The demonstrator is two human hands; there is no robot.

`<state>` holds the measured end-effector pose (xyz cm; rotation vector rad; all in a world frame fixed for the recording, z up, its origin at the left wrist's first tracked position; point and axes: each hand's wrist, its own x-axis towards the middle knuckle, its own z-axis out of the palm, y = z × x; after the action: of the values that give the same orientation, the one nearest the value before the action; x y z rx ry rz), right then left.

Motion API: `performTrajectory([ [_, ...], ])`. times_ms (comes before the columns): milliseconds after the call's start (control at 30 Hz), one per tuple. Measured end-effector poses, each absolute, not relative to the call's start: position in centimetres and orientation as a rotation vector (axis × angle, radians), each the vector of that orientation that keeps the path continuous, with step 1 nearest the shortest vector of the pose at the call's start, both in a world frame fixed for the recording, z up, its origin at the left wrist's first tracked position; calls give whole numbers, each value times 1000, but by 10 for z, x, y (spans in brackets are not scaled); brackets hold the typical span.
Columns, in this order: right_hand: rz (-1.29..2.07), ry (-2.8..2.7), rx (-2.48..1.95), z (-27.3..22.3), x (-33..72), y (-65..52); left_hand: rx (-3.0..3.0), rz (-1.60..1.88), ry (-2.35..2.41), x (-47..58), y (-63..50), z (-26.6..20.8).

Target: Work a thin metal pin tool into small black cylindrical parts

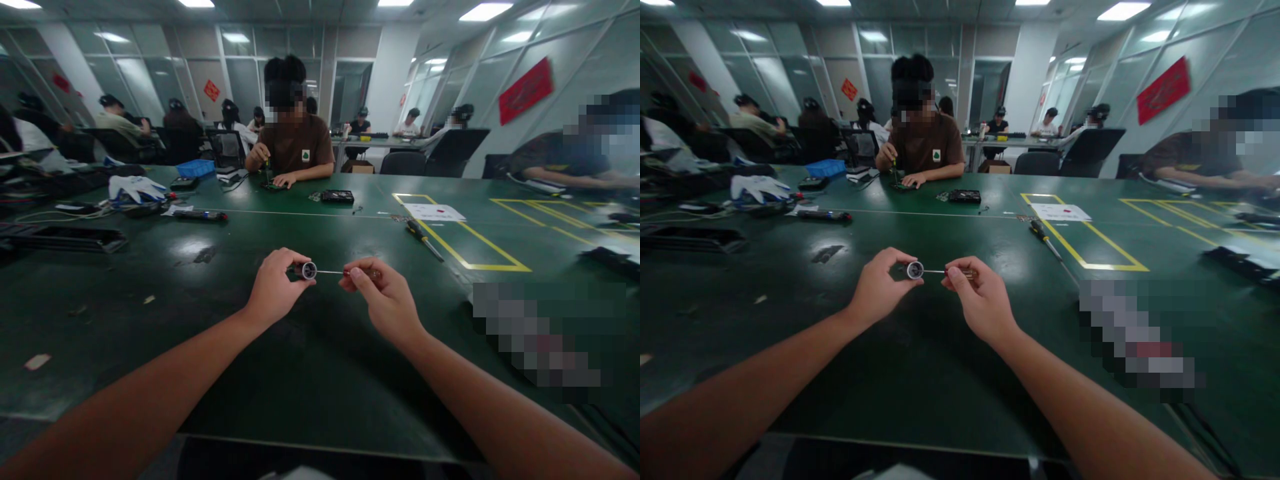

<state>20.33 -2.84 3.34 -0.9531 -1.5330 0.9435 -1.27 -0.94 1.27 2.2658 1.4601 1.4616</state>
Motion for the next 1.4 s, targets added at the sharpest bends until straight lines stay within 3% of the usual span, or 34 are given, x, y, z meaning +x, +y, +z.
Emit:
performTrajectory([
  [267,1310,-1196,-836,24,204,-13,2236,1479,1446,-13,-10,13],
  [633,1573,-1017,-860,24,208,-6,2243,1493,1463,-16,-6,12],
  [1400,743,-1704,-1018,31,206,-30,2361,1485,1431,-16,-7,14],
])
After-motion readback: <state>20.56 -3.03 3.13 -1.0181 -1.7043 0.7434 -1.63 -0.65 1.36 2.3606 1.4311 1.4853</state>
